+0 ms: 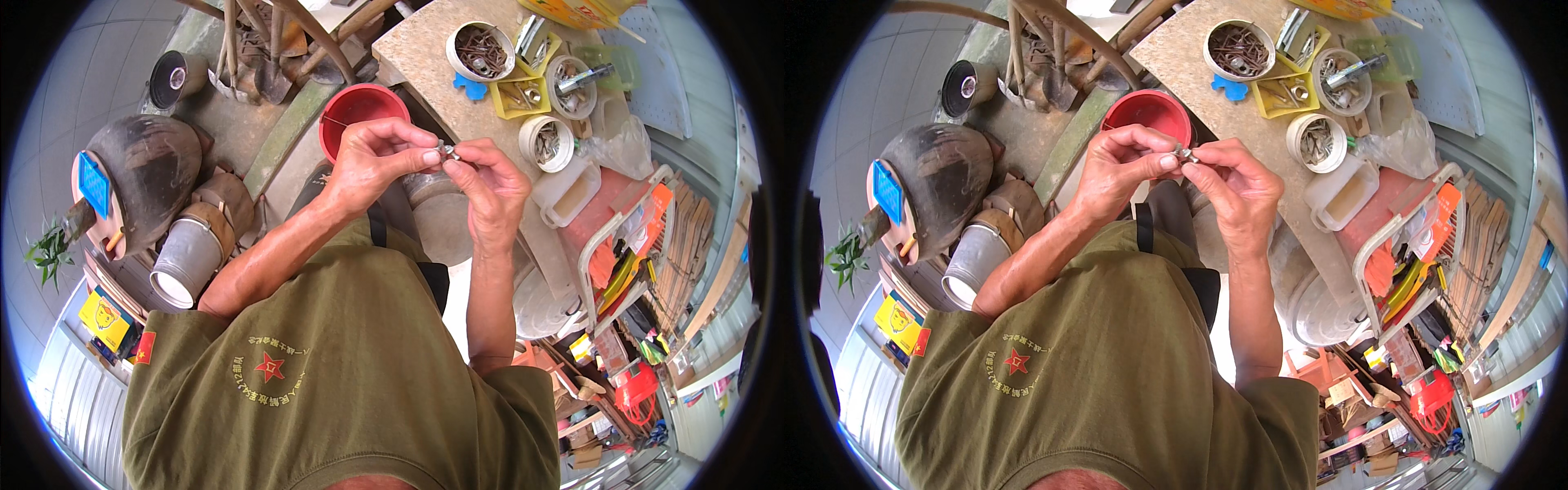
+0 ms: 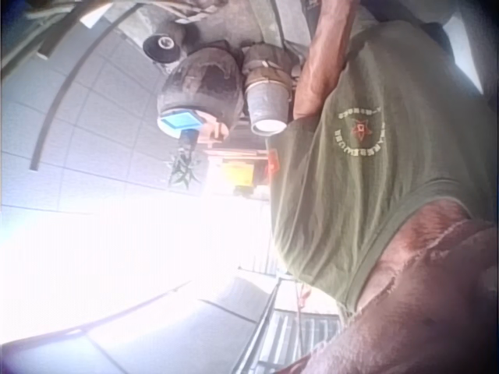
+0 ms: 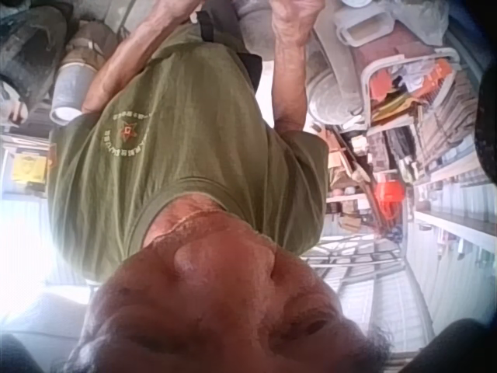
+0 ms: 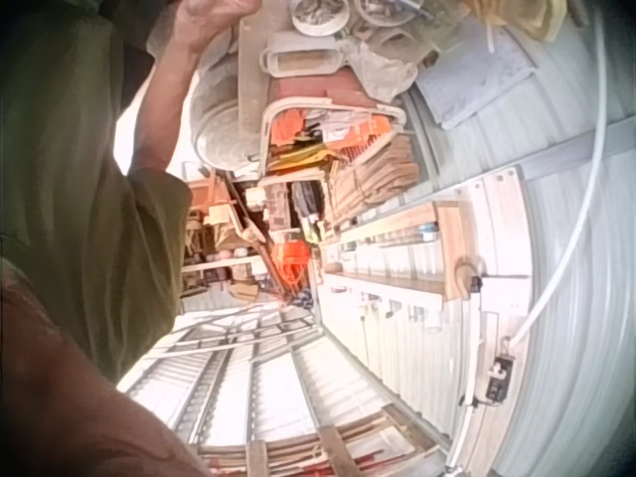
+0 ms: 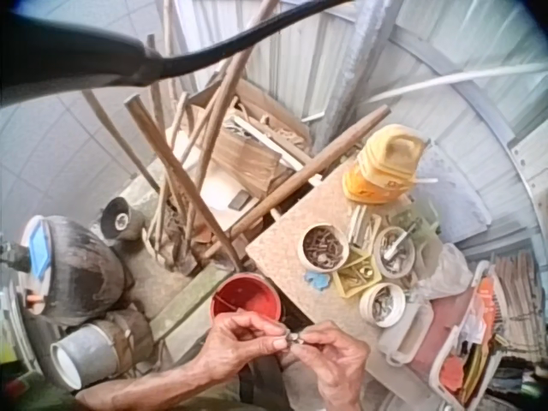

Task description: The person sits on a stool and disassembles a small black circular object, then walks into a workshop to gather small metal parts and tape. They handle the parts and tape, preparing them for assembly.

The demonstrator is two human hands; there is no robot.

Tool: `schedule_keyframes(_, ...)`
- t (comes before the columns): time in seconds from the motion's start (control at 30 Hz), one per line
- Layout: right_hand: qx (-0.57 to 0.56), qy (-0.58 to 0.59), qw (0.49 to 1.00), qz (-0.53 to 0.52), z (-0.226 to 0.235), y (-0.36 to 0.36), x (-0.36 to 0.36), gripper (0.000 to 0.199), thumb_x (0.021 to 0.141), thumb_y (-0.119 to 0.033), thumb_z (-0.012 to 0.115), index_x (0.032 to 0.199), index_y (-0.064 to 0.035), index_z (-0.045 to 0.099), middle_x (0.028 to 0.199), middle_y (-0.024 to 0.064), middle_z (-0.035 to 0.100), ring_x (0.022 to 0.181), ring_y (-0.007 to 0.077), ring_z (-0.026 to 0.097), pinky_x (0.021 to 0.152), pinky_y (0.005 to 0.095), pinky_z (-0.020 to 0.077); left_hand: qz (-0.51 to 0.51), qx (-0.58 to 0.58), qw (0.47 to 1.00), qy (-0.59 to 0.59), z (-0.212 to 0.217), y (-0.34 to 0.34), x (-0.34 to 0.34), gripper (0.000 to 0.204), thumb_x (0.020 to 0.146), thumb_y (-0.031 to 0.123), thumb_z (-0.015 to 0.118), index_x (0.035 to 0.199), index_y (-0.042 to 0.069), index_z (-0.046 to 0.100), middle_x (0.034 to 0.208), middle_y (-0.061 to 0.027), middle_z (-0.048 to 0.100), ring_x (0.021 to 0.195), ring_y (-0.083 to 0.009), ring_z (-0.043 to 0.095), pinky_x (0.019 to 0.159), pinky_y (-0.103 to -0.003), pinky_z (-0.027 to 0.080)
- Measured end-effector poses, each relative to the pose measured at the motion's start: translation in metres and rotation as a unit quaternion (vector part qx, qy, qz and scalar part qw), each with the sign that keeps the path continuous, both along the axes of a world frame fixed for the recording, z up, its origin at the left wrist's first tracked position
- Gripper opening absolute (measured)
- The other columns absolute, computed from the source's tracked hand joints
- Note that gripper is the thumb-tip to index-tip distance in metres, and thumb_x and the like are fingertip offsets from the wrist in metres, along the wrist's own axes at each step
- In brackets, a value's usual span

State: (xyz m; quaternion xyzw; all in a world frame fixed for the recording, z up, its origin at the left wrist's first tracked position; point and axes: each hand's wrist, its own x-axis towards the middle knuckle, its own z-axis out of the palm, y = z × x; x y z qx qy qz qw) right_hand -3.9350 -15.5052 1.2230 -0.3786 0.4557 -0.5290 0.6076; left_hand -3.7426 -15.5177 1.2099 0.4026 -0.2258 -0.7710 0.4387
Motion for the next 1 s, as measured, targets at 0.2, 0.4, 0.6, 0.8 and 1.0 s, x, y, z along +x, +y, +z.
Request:
schedule_keyframes(0.2,0.023,0.023,0.999,0.001,-0.002,-0.001,0.007,0.015,0.086,0.009,0.080,0.100,0.0031,0.077,0.097,0.0089,0.073,0.089,0.0141,0.069,0.079,0.0268,0.0558,0.023,-0.011,1.000,-0.012,-0.013,0.003,0.002,0.011,0.092,-0.002,0.078,0.101,0.001,0.073,0.100,-0.0117,0.076,0.087,-0.0176,0.073,0.080,-0.032,0.061)
schedule_keyframes(0.4,0.007,0.084,0.996,0.001,-0.006,0.016,-0.009,0.015,0.088,0.007,0.079,0.102,0.0024,0.077,0.099,0.0107,0.075,0.088,0.0147,0.070,0.077,0.0274,0.0551,-0.019,-0.031,0.999,-0.006,-0.015,0.003,-0.004,0.009,0.093,-0.004,0.072,0.100,0.002,0.070,0.101,-0.0102,0.072,0.089,-0.0177,0.071,0.081,-0.035,0.062)
schedule_keyframes(0.6,-0.013,0.212,0.975,-0.066,0.011,0.023,-0.048,0.014,0.086,0.006,0.080,0.099,0.0022,0.076,0.094,0.0088,0.074,0.080,0.0126,0.067,0.071,0.0255,0.0533,-0.036,-0.031,0.999,-0.019,-0.020,0.004,-0.011,0.006,0.093,-0.003,0.069,0.096,0.002,0.067,0.102,-0.0123,0.068,0.086,-0.0180,0.068,0.086,-0.040,0.063)
schedule_keyframes(0.8,-0.057,0.424,0.894,-0.136,0.017,0.029,-0.096,0.020,0.084,0.007,0.079,0.102,-0.0002,0.074,0.091,0.0086,0.072,0.074,0.0160,0.066,0.067,0.0279,0.0533,-0.047,-0.042,0.996,-0.060,-0.036,0.010,-0.006,0.006,0.093,-0.003,0.068,0.097,0.001,0.067,0.101,-0.0128,0.069,0.085,-0.0183,0.069,0.086,-0.039,0.063)
schedule_keyframes(1.0,-0.121,0.588,0.783,-0.161,-0.002,0.019,-0.123,0.022,0.080,0.004,0.080,0.099,-0.0045,0.073,0.092,0.0065,0.067,0.082,0.0277,0.068,0.068,0.0387,0.0542,-0.067,-0.004,0.993,-0.097,-0.038,0.013,-0.005,0.006,0.094,-0.002,0.069,0.099,-0.001,0.067,0.099,-0.0127,0.071,0.087,-0.0197,0.072,0.086,-0.040,0.064)
